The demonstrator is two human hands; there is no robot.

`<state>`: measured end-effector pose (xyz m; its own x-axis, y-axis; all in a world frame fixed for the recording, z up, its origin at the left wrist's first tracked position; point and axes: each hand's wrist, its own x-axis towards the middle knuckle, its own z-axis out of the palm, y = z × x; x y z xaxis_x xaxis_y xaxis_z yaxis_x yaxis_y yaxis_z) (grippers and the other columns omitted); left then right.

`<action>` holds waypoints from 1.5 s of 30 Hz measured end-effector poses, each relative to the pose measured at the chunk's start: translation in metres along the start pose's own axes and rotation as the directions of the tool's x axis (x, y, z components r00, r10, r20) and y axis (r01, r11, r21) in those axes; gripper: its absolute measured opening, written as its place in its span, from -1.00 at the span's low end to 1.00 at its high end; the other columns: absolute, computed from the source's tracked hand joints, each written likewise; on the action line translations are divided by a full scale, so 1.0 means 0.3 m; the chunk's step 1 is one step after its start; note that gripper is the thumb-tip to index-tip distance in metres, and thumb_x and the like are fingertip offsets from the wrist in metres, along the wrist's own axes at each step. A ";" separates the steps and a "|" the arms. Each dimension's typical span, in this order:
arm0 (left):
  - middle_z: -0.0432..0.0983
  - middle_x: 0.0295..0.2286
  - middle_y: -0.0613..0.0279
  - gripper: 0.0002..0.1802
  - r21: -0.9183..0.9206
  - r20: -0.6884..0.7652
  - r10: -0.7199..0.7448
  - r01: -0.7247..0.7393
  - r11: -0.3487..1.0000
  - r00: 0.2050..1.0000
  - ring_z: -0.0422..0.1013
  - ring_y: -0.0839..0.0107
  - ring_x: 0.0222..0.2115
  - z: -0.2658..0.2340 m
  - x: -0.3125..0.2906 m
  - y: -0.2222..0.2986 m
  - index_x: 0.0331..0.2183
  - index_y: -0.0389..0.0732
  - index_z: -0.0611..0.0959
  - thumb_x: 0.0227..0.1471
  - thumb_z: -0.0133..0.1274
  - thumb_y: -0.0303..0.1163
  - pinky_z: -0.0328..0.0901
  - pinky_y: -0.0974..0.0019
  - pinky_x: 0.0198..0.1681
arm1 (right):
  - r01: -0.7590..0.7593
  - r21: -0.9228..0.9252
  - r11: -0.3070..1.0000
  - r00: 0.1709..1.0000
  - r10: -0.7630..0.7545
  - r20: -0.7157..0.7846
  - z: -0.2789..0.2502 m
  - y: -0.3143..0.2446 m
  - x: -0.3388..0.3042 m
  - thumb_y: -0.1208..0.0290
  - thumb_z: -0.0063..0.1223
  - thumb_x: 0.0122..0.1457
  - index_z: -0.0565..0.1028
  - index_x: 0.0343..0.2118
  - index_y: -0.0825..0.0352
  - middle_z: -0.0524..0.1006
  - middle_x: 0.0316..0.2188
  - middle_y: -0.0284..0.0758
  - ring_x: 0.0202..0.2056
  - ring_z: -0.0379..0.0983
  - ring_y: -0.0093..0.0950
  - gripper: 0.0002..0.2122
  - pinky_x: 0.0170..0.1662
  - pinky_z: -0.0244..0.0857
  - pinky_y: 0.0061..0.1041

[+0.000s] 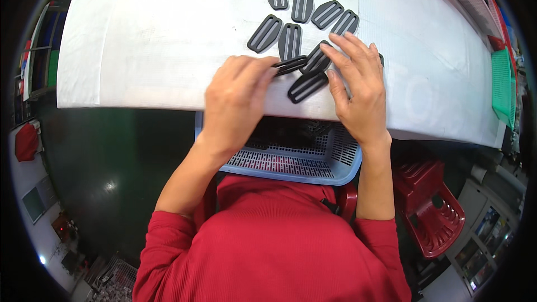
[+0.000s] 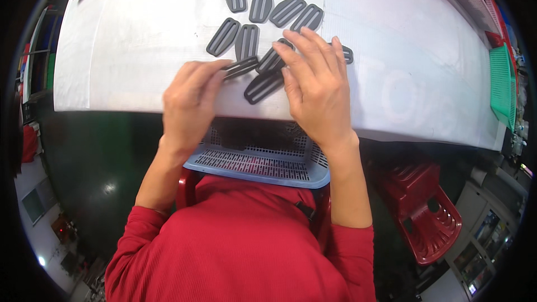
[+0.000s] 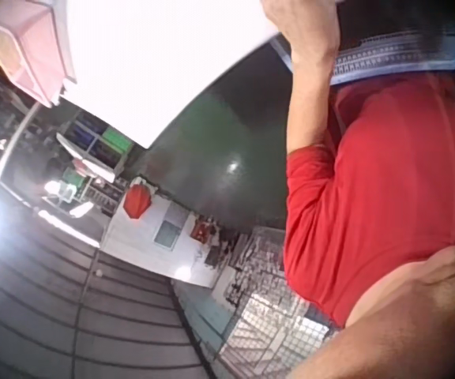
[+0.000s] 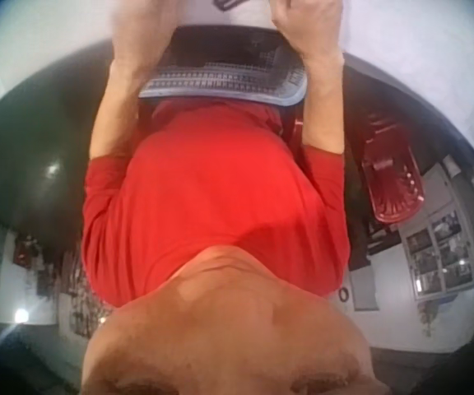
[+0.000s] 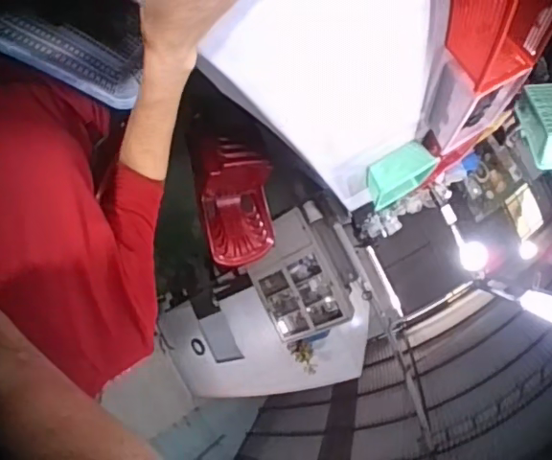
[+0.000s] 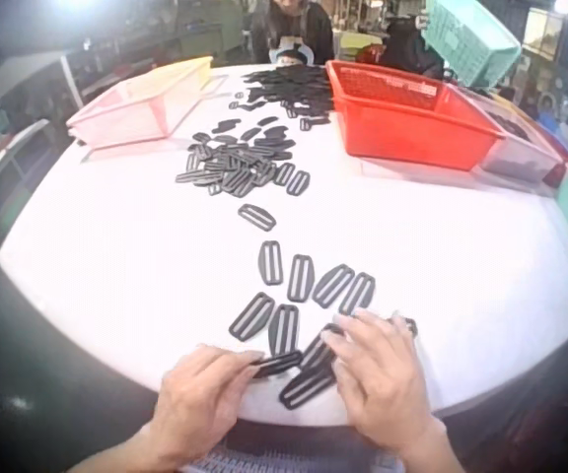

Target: The person walks across an assembly floor to a work table and sorts black plastic buckles from a large pile into a blue plastic basket and several colored bins.

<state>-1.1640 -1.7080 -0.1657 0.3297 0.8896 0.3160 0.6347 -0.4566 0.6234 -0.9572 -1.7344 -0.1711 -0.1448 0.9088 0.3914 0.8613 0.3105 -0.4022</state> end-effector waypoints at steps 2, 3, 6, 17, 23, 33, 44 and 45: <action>0.52 -0.49 0.17 -0.80 -0.059 0.039 -0.138 0.141 0.988 0.990 0.45 0.43 -0.50 -0.067 -0.010 -0.019 -0.24 -0.23 0.66 0.02 0.08 -0.58 0.31 0.41 -0.38 | 0.005 0.011 1.000 1.000 -0.005 -0.001 -0.002 -0.022 -0.008 0.53 0.10 0.02 0.50 -0.08 0.20 0.46 -0.03 -0.37 0.08 0.31 -0.29 -0.66 0.20 0.02 -0.03; 0.53 -0.45 0.17 -0.79 -0.024 0.043 -0.214 0.215 0.976 0.976 0.45 0.40 -0.46 -0.095 -0.011 -0.031 -0.25 -0.23 0.66 0.01 0.09 -0.58 0.32 0.39 -0.35 | 0.014 0.026 1.000 1.000 -0.014 0.025 -0.004 -0.033 -0.018 0.52 0.13 0.00 0.51 -0.09 0.21 0.46 -0.03 -0.38 0.07 0.32 -0.31 -0.66 0.19 0.03 -0.03; 0.53 -0.38 0.16 -0.78 0.148 -0.042 -0.190 0.194 0.970 0.981 0.45 0.33 -0.36 -0.126 -0.010 -0.076 -0.25 -0.23 0.67 -0.03 0.11 -0.59 0.32 0.33 -0.28 | 0.021 0.059 0.998 0.999 -0.023 0.047 -0.003 -0.044 -0.052 0.49 0.19 -0.04 0.52 -0.11 0.22 0.47 -0.04 -0.39 0.04 0.33 -0.34 -0.65 0.19 0.03 -0.06; 0.51 -0.30 0.20 -0.73 0.240 -0.089 0.099 -0.075 0.968 0.991 0.40 0.24 -0.28 0.018 0.103 -0.037 -0.24 -0.21 0.66 -0.09 0.19 -0.46 0.32 0.26 -0.22 | 0.143 -0.050 0.988 0.989 -0.144 -0.017 0.024 -0.068 -0.172 0.40 0.22 -0.07 0.60 -0.24 0.16 0.56 -0.22 -0.48 -0.24 0.46 -0.51 -0.74 0.17 0.07 -0.14; 0.51 -0.30 0.19 -0.72 0.278 -0.057 0.128 -0.107 0.955 0.990 0.40 0.25 -0.28 0.015 0.107 -0.078 -0.20 -0.20 0.65 -0.05 0.14 -0.46 0.33 0.26 -0.22 | 0.019 -0.045 0.999 0.998 -0.022 -0.053 -0.009 -0.036 -0.102 0.50 0.16 -0.01 0.58 -0.32 0.27 0.54 -0.35 -0.40 -0.36 0.45 -0.44 -0.85 0.06 0.17 -0.26; 0.54 -0.21 0.14 -0.75 0.312 -0.013 0.124 -0.114 0.943 0.992 0.41 0.19 -0.18 -0.030 0.266 -0.114 -0.22 -0.23 0.66 0.04 0.09 -0.36 0.31 0.22 -0.10 | -0.100 -0.147 0.984 0.984 0.075 -0.163 -0.023 0.083 0.103 0.49 0.13 0.02 0.58 -0.26 0.24 0.53 -0.23 -0.43 -0.15 0.39 -0.41 -0.82 -0.10 0.23 -0.37; 0.43 -0.05 0.08 -0.51 0.260 0.179 0.249 -0.290 0.921 0.952 0.31 0.12 -0.03 0.040 0.344 -0.203 -0.05 -0.29 0.54 -0.01 0.15 -0.28 0.25 0.17 0.05 | 0.063 -0.069 0.996 0.984 -0.051 0.172 0.092 0.108 0.346 0.24 0.22 -0.01 0.48 -0.02 0.22 0.46 -0.05 -0.31 0.04 0.32 -0.35 -0.55 0.07 0.23 -0.36; 0.41 -0.02 0.06 -0.49 0.201 0.167 0.242 -0.273 0.941 0.956 0.30 0.10 -0.02 0.033 0.334 -0.207 -0.04 -0.31 0.53 -0.03 0.16 -0.28 0.24 0.17 0.06 | 0.015 -0.046 0.999 0.973 -0.004 0.231 0.082 0.102 0.364 0.25 0.25 -0.03 0.48 -0.02 0.23 0.47 -0.08 -0.29 0.04 0.31 -0.33 -0.54 0.07 0.23 -0.36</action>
<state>-1.1635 -1.5907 -0.1800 0.5850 0.7393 0.3334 0.6475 -0.6733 0.3569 -0.9586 -1.6187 -0.1609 -0.2571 0.9473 0.1914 0.8804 0.3112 -0.3579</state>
